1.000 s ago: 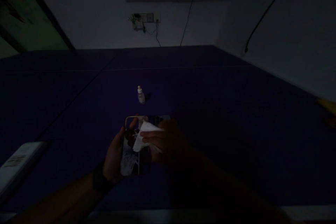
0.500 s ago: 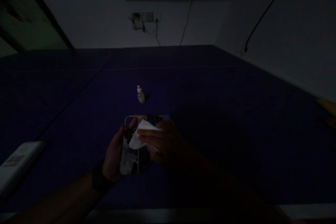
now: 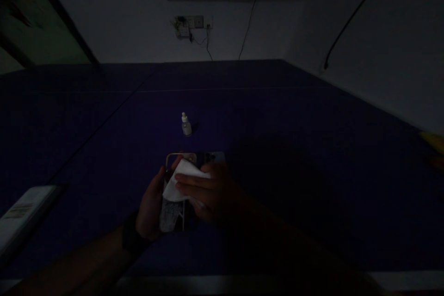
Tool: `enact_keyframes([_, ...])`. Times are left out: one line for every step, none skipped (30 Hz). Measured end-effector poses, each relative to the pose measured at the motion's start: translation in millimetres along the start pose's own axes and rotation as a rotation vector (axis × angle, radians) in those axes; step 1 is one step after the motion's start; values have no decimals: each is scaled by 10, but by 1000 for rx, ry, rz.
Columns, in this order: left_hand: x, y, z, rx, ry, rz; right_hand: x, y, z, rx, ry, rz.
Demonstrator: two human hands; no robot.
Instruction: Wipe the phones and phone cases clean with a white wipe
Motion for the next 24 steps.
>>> enact_keyframes([-4,-1,4,13,-5,7,-1,-4,-16,-1,23,2])
enact_keyframes([-3,-7,5,30,-2,21,-19,6,-38,-21,29,0])
enact_keyframes([-2,-15,2,48,5,40,-49,24,-61,-49,21,-6])
enact_keyframes([4,-23,-4,64,18,57,-84,44,-83,-79,2,-14])
enact_keyframes([16,-30,-12,74,38,69,-118,60,-99,-101,-23,-24])
enact_keyframes([29,-35,-21,80,59,75,-143,71,-107,-114,-46,-32])
enact_keyframes([40,-36,-30,78,77,79,-161,71,-105,-110,-71,-36])
enact_keyframes([43,-34,-36,69,86,81,-161,67,-96,-101,-80,-39])
enact_keyframes([38,-28,-40,54,84,82,-152,60,-83,-87,-83,-39])
enact_keyframes([30,-21,-41,35,78,83,-137,58,-71,-80,-83,-36])
enact_keyframes([23,-16,-41,18,74,83,-123,57,-60,-73,-84,-32])
enact_keyframes([20,-15,-39,7,75,84,-111,58,-52,-71,-85,-27])
enact_keyframes([20,-19,-37,2,79,85,-104,62,-48,-71,-87,-22])
enact_keyframes([21,-28,-35,6,84,86,-99,69,-46,-75,-87,-18])
enact_keyframes([22,-39,-34,16,88,88,-101,76,-47,-81,-92,-15])
enact_keyframes([23,-51,-34,31,91,89,-107,85,-50,-90,-97,-14])
enact_keyframes([27,-59,-36,47,96,92,-118,93,-55,-99,-107,-14])
enact_keyframes([33,-65,-40,62,104,95,-132,101,-60,-112,-120,-16])
enact_keyframes([41,-67,-44,75,114,101,-147,107,-66,-126,-135,-19])
enact_keyframes([49,-65,-47,84,123,107,-162,109,-72,-139,-149,-21])
enact_keyframes([56,-60,-50,90,131,112,-173,105,-76,-147,-159,-20])
enact_keyframes([60,-54,-51,94,134,114,-180,94,-78,-148,-164,-17])
enact_keyframes([59,-48,-51,97,131,114,-186,77,-77,-141,-169,-14])
enact_keyframes([57,-43,-49,98,127,111,-189,57,-75,-128,-170,-9])
Point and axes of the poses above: each hand's wrist, its own z-axis towards the middle knuckle, its own y-axis out of the back of the hand, x = y × z, the point moved 8 cm from there along z, towards the middle knuckle, and after that the axes turned 15 degrees about x, right-handed, at the moved point
